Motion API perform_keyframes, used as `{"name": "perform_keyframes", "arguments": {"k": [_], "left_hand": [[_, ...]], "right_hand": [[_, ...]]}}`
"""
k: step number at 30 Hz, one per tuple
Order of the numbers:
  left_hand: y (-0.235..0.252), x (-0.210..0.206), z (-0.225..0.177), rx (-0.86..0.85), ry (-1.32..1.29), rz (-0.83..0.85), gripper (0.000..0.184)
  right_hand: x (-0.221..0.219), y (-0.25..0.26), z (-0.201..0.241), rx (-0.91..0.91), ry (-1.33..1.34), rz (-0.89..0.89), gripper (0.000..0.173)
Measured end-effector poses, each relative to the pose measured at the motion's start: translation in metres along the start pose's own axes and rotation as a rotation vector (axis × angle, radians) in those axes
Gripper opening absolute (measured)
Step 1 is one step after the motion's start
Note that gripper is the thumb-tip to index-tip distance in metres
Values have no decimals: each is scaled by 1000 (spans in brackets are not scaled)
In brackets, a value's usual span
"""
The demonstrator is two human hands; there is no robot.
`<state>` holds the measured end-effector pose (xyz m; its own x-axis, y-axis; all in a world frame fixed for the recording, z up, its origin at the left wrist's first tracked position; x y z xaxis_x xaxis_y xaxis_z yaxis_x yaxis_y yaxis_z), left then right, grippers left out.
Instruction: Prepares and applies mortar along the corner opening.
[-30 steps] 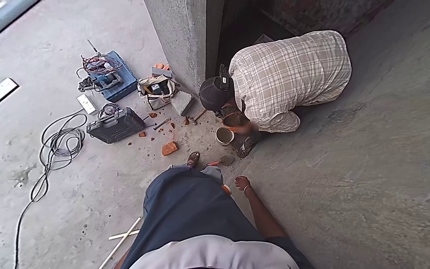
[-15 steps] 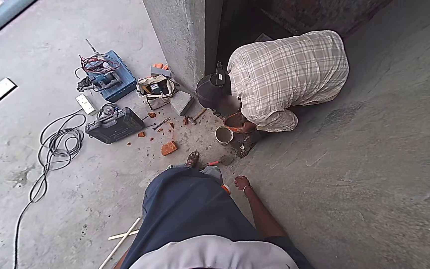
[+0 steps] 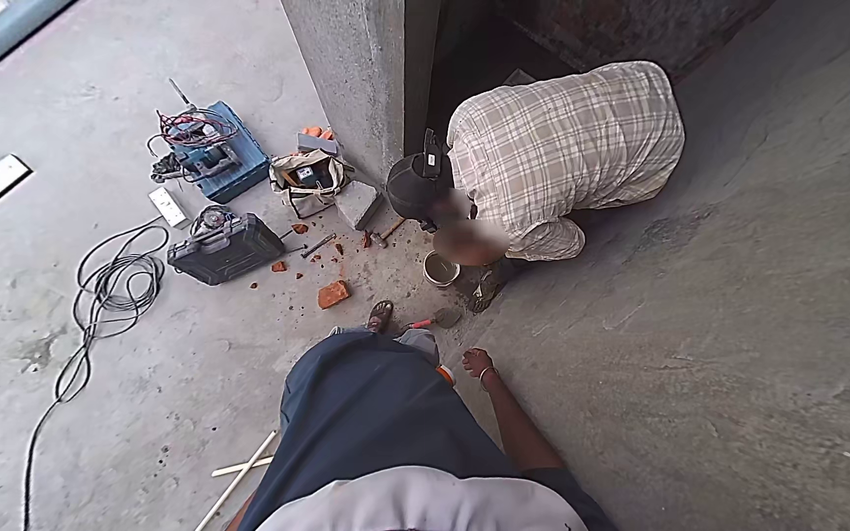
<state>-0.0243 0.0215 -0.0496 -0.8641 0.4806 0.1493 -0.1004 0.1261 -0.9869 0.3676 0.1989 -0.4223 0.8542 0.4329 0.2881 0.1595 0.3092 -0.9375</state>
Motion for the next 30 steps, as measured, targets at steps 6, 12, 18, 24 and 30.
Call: {"name": "perform_keyframes", "arguments": {"k": [6, 12, 18, 24, 30], "left_hand": [[-8, 2, -6, -12, 21, -10, 46], [-10, 2, -9, -27, 115, 18, 45], [-10, 4, -12, 2, 39, -30, 45], [-34, 4, -21, -267, -233, -44, 41], [-26, 5, -19, -183, -26, -44, 44]], "right_hand": [[0, -3, 2, 15, 10, 1, 41], [0, -5, 2, 7, 6, 0, 42], [0, -6, 3, 5, -1, -1, 42], [-2, 41, -21, 35, -28, -3, 41], [-2, 51, -25, 37, -19, -9, 43]]}}
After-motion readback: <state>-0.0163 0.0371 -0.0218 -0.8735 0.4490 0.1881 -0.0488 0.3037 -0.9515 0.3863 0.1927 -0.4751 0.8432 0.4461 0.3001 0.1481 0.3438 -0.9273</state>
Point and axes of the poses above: each hand's wrist, its own y-axis towards the middle knuckle, its own x-axis out of the back of the hand, z = x × y, the point moved 7 cm from there along y, towards the middle knuckle, and after that the axes turned 2 degrees about -x, right-handed, at the moved point
